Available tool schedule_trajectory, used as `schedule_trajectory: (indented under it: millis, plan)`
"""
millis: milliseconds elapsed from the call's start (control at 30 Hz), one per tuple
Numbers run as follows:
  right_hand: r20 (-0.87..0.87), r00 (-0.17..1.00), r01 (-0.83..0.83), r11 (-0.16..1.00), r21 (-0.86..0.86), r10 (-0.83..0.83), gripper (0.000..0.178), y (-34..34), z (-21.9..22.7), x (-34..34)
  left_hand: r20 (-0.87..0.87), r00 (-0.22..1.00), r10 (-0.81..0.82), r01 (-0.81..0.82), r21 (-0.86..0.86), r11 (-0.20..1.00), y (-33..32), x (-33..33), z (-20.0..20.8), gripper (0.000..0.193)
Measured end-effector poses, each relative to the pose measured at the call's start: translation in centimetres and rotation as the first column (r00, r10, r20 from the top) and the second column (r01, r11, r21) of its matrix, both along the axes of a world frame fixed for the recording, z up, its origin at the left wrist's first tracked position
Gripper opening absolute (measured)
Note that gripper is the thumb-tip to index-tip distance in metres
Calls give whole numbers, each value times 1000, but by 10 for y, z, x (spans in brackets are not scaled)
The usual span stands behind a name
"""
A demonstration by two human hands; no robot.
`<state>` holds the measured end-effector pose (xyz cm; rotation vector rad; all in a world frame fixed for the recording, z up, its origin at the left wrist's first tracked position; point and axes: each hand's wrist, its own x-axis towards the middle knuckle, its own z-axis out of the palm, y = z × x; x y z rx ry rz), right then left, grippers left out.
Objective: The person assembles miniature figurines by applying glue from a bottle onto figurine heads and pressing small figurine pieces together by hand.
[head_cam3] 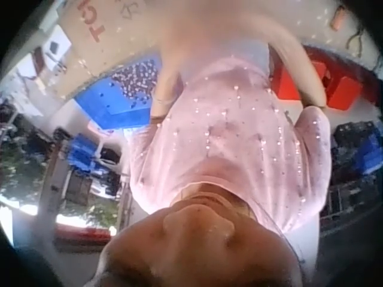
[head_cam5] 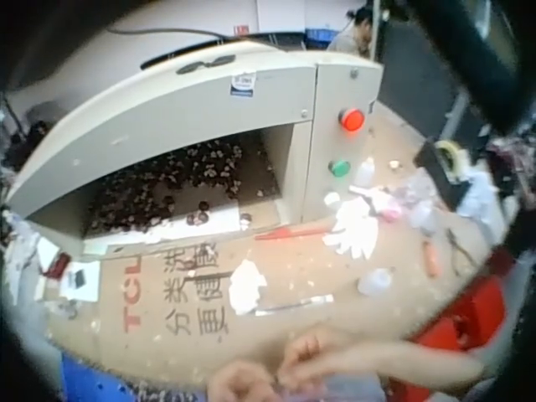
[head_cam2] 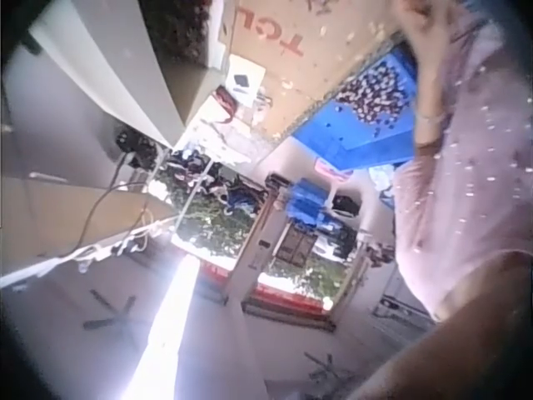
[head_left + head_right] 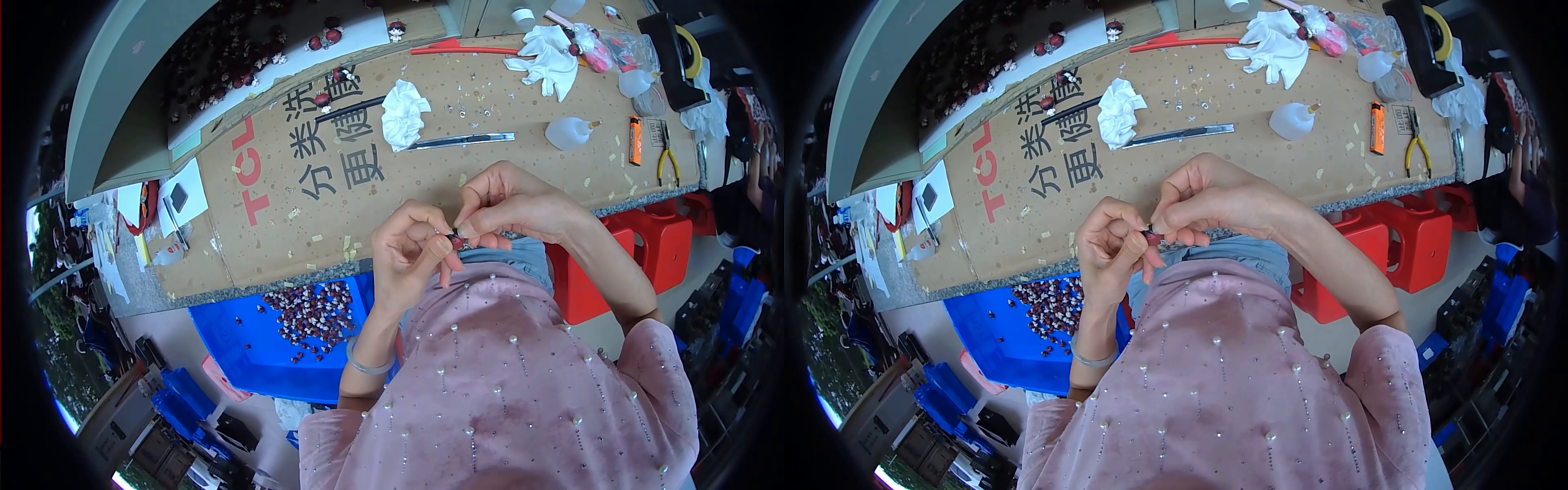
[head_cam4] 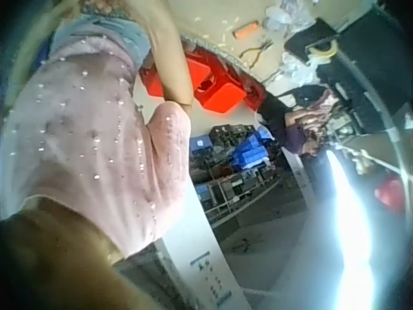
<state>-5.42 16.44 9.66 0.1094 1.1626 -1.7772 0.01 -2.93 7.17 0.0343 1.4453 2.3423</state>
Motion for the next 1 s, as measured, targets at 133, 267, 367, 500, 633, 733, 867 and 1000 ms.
schedule_trajectory:
  millis: [133,267,367,500,633,733,867,1000]
  plan:
    - [-18,1000,-12,1000,3,12,9,0,-2,-1,26,1000,14,-15,52,999,1,3,-5,8]
    - [-33,999,-14,1000,7,14,10,0,-6,-1,37,999,24,-26,51,998,2,4,-5,10]
    - [-45,999,-7,1000,8,7,9,-1,-7,0,37,999,-16,13,90,996,-1,3,-6,15]
    - [-71,997,12,1000,25,-10,8,-2,-3,1,82,996,29,-35,75,997,5,4,0,23]
    - [-152,988,30,998,61,-20,6,-3,1,2,49,998,32,-34,44,998,4,5,-3,27]
    - [-184,983,29,996,79,-14,3,-4,4,3,8,1000,28,-28,8,1000,3,3,0,26]
    - [-239,971,34,996,79,-14,3,-6,14,5,-68,997,39,-40,-19,999,3,5,1,24]
    - [-277,961,51,995,84,-25,5,-8,21,7,-108,993,52,-58,-49,997,2,7,3,22]
